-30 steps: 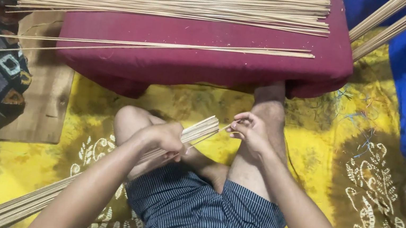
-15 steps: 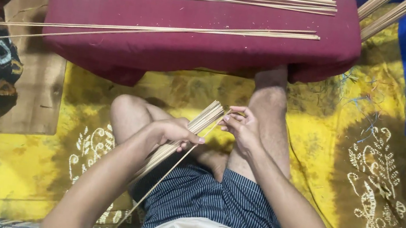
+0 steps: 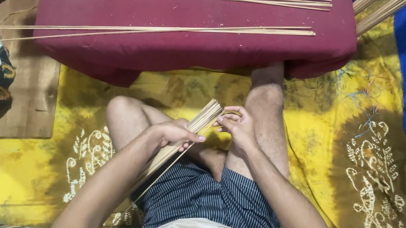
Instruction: The person gathers and aligns thin wooden strips into a bundle by hand, then secures the bundle by wrapping and tying a rubber band around it.
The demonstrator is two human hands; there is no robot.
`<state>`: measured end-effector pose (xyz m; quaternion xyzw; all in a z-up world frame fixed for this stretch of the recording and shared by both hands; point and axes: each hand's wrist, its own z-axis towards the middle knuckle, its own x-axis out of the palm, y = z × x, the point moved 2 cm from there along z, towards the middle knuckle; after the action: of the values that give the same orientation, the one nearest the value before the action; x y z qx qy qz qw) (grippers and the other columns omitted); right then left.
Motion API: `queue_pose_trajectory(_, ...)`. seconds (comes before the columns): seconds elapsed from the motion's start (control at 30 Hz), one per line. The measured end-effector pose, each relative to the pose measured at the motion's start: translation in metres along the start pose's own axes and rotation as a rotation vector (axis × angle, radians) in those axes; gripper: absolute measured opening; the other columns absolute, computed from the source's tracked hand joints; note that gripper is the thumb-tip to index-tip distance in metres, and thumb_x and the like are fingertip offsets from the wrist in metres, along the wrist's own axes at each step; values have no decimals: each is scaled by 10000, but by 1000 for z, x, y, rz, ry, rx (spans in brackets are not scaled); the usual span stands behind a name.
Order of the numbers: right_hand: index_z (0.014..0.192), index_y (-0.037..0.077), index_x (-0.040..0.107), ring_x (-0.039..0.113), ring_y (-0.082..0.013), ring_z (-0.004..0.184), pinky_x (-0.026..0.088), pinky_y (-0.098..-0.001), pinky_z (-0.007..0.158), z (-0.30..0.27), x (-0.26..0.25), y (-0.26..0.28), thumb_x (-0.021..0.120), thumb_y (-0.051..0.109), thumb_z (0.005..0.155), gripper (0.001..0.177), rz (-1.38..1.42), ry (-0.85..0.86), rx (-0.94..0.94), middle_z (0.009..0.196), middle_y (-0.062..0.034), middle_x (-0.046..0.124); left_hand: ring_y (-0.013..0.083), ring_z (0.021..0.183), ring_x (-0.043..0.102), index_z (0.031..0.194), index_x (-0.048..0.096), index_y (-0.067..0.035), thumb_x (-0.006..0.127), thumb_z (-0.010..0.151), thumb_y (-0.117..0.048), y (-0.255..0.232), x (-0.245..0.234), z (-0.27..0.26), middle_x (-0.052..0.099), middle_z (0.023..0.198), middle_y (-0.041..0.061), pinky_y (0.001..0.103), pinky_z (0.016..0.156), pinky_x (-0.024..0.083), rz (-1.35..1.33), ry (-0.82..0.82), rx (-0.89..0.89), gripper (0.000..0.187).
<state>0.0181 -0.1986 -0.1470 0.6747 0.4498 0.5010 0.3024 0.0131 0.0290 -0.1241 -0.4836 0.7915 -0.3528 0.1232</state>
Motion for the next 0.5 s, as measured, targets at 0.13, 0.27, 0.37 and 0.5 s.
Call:
queue_pose_trajectory(0.13,1203,-35,578,776,-305,716,684,-341,586,0,1,0,794,-92,838,428,-2,2,-3,908,-200,716,169,525,586,924,608,77,873,822,-185,2,-2,2,483,661,81,285,422,564,3,-6,7,387)
queue_pose_trajectory(0.27,1195,-41,577,779,-307,720,693,-351,600,-2,2,1,788,-92,844,413,-10,1,-11,907,-201,715,175,529,590,920,599,69,874,818,-175,5,-2,6,485,665,83,288,420,571,-7,-4,3,381)
queue_pose_trajectory(0.37,1190,-46,570,780,-311,719,697,-356,609,-1,2,-1,790,-90,844,412,-7,0,-17,910,-202,711,178,554,609,925,605,57,881,806,-185,5,-2,6,514,677,91,294,440,584,15,-13,-8,386)
queue_pose_trajectory(0.5,1180,-46,561,780,-312,717,701,-364,618,2,1,-5,791,-85,848,406,-1,-1,-32,909,-195,704,197,587,645,932,631,43,908,781,-250,13,-5,16,573,684,125,320,489,616,57,-27,-22,431)
